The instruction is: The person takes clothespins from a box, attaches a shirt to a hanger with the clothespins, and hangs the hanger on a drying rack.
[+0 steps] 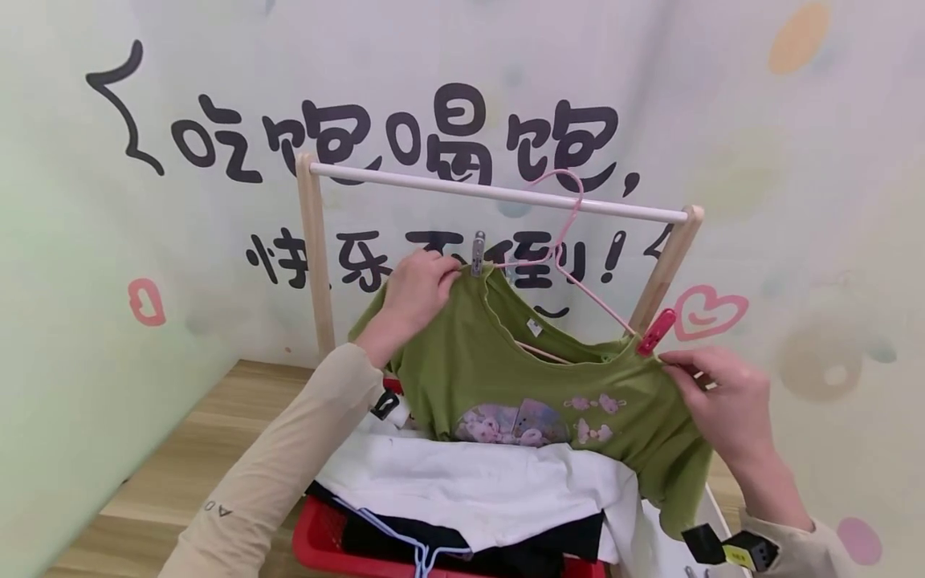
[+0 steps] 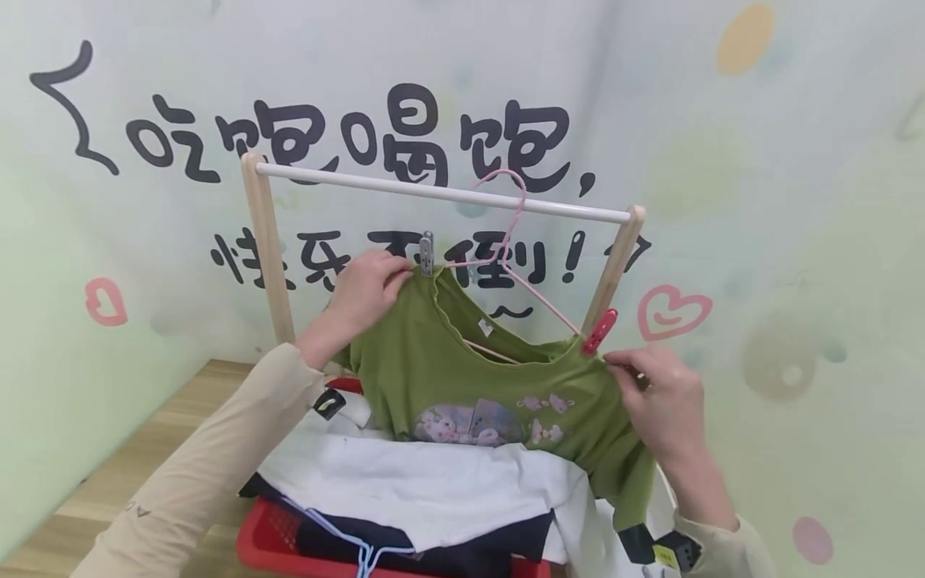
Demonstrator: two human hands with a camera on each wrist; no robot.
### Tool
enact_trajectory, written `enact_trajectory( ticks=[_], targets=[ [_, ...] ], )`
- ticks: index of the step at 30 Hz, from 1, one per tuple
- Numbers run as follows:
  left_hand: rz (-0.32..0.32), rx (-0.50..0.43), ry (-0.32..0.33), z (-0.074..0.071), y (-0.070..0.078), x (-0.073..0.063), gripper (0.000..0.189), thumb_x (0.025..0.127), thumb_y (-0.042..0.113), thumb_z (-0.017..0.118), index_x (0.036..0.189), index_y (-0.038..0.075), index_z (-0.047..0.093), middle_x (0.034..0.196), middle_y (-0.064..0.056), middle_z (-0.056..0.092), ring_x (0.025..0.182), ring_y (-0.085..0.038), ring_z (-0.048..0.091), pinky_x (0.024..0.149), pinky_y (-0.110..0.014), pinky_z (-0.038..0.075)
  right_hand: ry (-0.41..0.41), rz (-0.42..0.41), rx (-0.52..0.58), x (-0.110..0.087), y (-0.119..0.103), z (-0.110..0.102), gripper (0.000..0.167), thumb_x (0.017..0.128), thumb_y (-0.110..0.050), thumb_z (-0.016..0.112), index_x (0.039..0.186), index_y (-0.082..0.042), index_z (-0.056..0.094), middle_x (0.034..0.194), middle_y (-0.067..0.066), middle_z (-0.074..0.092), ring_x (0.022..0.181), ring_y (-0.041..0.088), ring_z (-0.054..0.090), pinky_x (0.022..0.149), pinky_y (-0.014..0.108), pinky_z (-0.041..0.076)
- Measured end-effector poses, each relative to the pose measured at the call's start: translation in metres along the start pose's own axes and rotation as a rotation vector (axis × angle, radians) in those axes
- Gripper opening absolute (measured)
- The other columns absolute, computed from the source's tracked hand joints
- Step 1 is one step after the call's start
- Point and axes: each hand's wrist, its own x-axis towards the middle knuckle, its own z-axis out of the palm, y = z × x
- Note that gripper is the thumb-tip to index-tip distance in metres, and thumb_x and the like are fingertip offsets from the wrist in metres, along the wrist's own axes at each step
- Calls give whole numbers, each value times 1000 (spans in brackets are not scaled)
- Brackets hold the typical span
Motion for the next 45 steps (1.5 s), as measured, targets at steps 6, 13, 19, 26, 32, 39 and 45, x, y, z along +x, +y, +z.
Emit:
enact_trajectory(
  ticks=[6,13,19,26,32,39,45],
  targets=[
    [-30,-15,-101,14,-5,0,15,91,12,60,100,6,71,94,-9,69,86,-25,63,75,-38,51,-40,-19,-24,-7,-1,1,31,53,19,79,75,-2,72,68,7,66,64,-4,52,55,7,43],
    [-29,-2,-229,23,-11,-7,44,89,14,62,128,-1,51,123,-18,58,113,-32,54,92,-41,46,-83,-35,58,-13,5,1,11,72,1,78,81,-1,72,72,8,67,70,-8,53,54,9,45],
    [-88,-57,-329,9,-15,-33,51,88,14,64,134,0,46,127,-17,56,110,-32,55,84,-41,51,-118,69,161,-22,12,-6,13,76,4,73,88,1,71,81,-11,67,75,-12,54,61,6,44],
    [-9,-192,-338,-11,-23,-82,10,86,1,59,93,-1,66,88,-11,68,79,-23,64,68,-33,53,-128,312,147,-50,21,-20,13,81,10,63,92,5,69,82,-32,59,70,-16,54,60,4,44],
    [83,-162,-282,-22,-29,-123,9,80,-2,64,77,7,65,74,0,64,70,-16,61,63,-31,51,-419,402,-73,-92,35,-23,10,71,6,70,78,0,66,64,-4,62,57,-6,49,50,20,45],
    [69,-129,-352,-37,-31,-162,12,79,-1,68,77,11,66,74,4,64,73,-16,62,65,-31,52,-868,566,-219,-141,34,-21,11,74,-10,72,74,-1,65,61,1,59,55,15,53,53,33,45],
    [61,-93,-385,-41,-36,-188,12,76,0,71,78,11,66,75,5,63,72,-15,60,66,-33,52,-969,684,-270,-169,29,-20,25,74,-17,73,63,-5,54,55,0,49,51,16,43,46,35,37]
  ],
)
